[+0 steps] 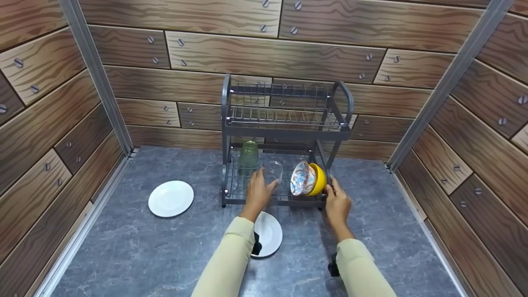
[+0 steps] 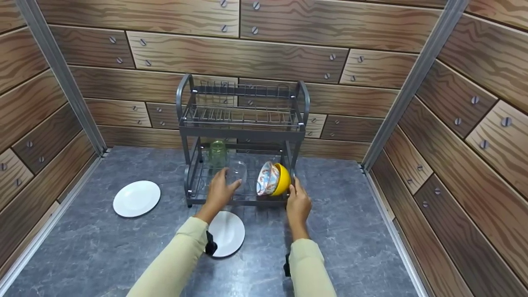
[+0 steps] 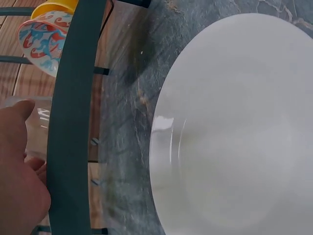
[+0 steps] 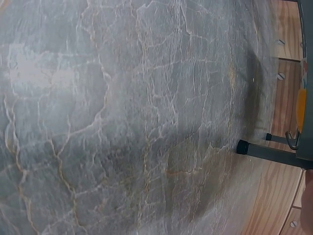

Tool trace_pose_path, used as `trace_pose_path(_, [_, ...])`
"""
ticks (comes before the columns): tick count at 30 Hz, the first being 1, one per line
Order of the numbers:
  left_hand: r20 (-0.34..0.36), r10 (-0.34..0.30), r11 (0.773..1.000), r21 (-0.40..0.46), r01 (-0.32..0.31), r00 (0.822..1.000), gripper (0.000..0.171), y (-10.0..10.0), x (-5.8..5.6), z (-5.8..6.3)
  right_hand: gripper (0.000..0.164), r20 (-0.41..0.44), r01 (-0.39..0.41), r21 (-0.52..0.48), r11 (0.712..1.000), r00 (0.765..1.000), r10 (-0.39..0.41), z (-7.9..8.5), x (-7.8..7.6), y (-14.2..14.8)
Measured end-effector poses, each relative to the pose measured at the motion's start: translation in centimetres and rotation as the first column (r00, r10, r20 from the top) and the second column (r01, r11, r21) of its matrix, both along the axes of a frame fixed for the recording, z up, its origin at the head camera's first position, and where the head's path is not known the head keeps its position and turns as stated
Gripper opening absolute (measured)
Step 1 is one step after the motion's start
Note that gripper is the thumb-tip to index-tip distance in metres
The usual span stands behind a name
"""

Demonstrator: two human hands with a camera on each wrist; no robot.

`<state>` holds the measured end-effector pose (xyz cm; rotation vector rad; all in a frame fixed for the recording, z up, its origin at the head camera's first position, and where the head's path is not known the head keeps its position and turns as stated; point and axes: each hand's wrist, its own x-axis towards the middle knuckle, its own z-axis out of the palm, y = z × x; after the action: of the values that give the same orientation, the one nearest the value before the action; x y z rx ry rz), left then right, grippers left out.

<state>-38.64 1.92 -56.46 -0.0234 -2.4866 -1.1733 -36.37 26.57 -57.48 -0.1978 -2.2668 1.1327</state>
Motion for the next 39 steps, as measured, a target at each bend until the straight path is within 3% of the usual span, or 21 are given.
trace_pose_path(8, [0.047, 0.043, 0.998, 0.046, -0.045, 0.998, 0.057, -0.3, -0.5, 0.0, 0.039, 0.014, -0.015, -0.029, 0.999, 1.000, 0.015, -0.1, -0.1, -0.2])
trace_pose_path(14, [0.106, 0.041, 0.995, 0.085, -0.050, 0.994, 0.055, 0.2, -1.2, 0.3, 0.040, -0.001, -0.007, 0.007, 1.000, 1.000, 0.007, -0.2, -0.3, 0.3])
trace_pose_path(22, [0.064, 0.052, 0.995, 0.084, -0.057, 0.997, 0.052, 0.1, -2.2, 0.5, 0.038, -0.060, -0.012, 0.040, 0.999, 0.998, 0.014, -0.4, -0.5, 0.2])
trace_pose_path(26, [0.033, 0.064, 0.994, 0.088, -0.067, 0.997, 0.050, 0.0, -2.9, 0.4, 0.038, -0.051, -0.020, 0.029, 0.999, 0.998, 0.022, -0.4, -0.4, 0.1])
trace_pose_path(39, [0.037, 0.126, 0.985, 0.114, -0.129, 0.991, 0.049, 1.4, -5.1, 0.6, 0.036, -0.100, 0.005, 0.039, 0.999, 0.995, -0.001, -0.8, -0.6, 0.0])
